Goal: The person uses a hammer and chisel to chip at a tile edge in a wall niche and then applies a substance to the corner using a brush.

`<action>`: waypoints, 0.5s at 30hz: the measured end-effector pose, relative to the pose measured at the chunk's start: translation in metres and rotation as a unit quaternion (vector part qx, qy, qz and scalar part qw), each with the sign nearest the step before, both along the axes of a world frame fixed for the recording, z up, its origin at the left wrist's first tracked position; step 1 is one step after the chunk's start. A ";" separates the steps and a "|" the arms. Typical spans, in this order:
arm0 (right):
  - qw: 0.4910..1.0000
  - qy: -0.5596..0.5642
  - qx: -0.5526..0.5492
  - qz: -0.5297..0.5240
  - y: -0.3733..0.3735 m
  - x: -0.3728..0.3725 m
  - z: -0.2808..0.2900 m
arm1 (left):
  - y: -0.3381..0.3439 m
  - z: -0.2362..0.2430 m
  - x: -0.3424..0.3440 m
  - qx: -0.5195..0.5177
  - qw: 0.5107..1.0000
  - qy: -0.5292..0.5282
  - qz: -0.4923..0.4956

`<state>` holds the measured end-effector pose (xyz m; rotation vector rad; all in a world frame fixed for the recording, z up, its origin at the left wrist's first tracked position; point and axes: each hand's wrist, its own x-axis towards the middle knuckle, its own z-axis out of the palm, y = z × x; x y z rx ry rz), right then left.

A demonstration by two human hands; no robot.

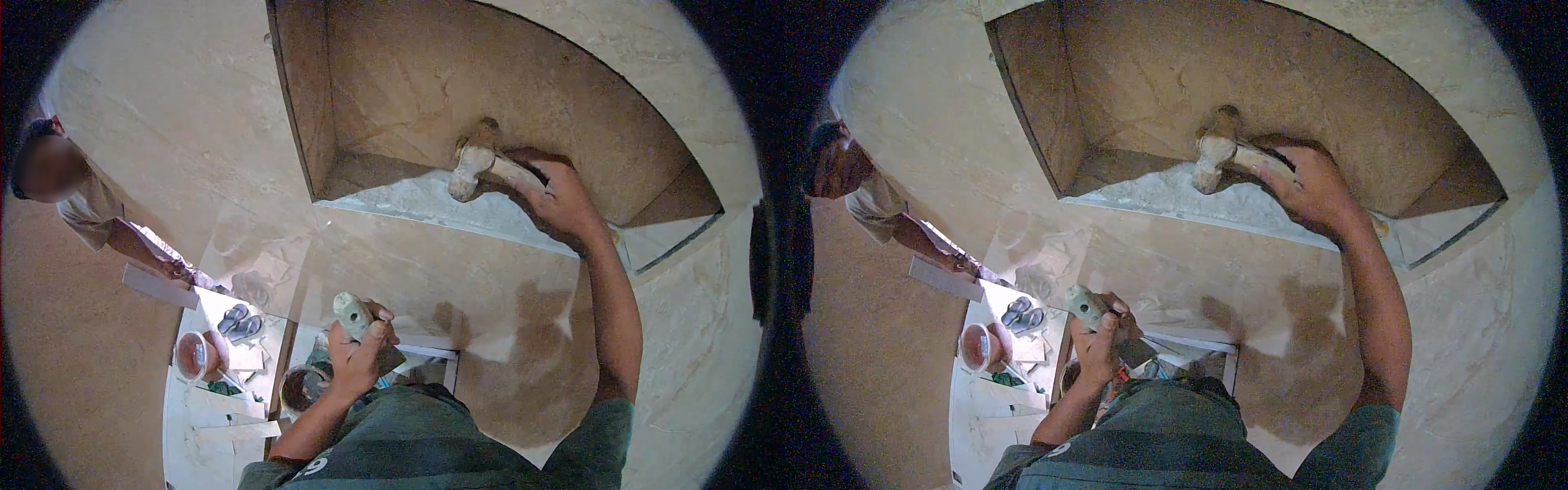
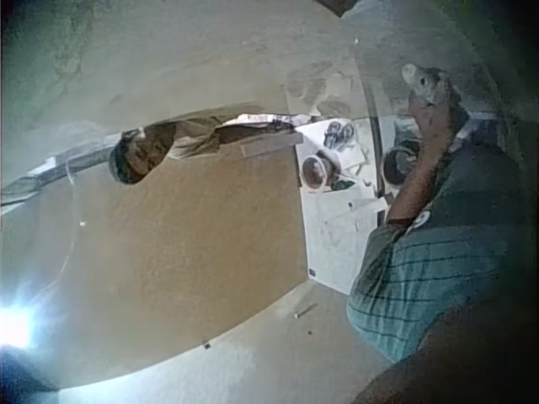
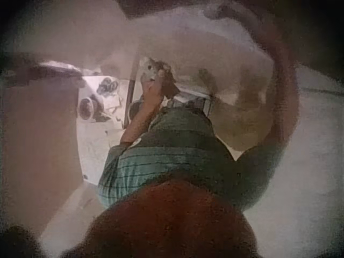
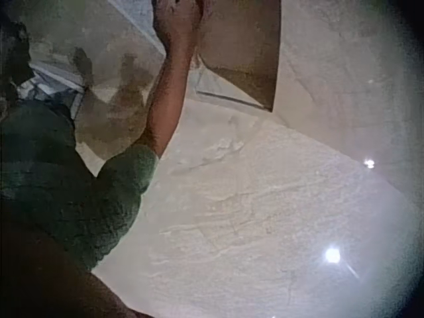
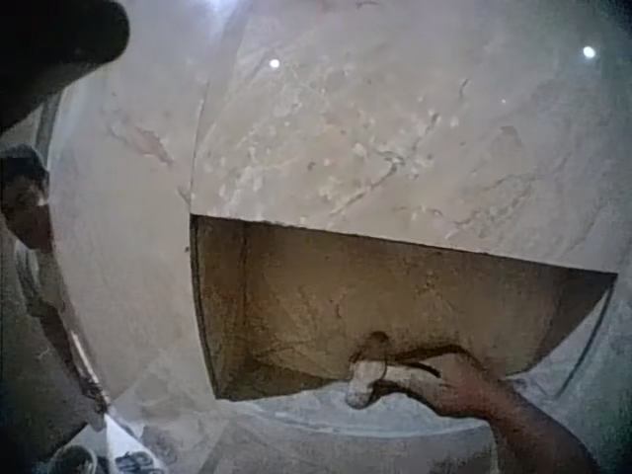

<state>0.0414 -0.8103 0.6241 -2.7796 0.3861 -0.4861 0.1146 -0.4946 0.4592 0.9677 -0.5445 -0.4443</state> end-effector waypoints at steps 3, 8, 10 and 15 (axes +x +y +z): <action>0.994 -0.042 -0.099 0.005 0.006 -0.005 0.000 | -0.004 -0.001 0.001 0.026 0.999 -0.029 -0.014; 0.972 -0.219 -0.083 -0.030 0.073 -0.038 0.011 | -0.008 0.012 0.004 0.183 0.962 -0.204 -0.005; 0.999 0.024 0.043 0.018 0.105 -0.057 0.006 | -0.021 0.029 0.007 0.225 0.897 -0.381 0.016; 0.967 0.239 0.085 0.001 0.140 -0.061 0.008 | -0.049 0.061 -0.002 0.313 0.754 -0.577 -0.021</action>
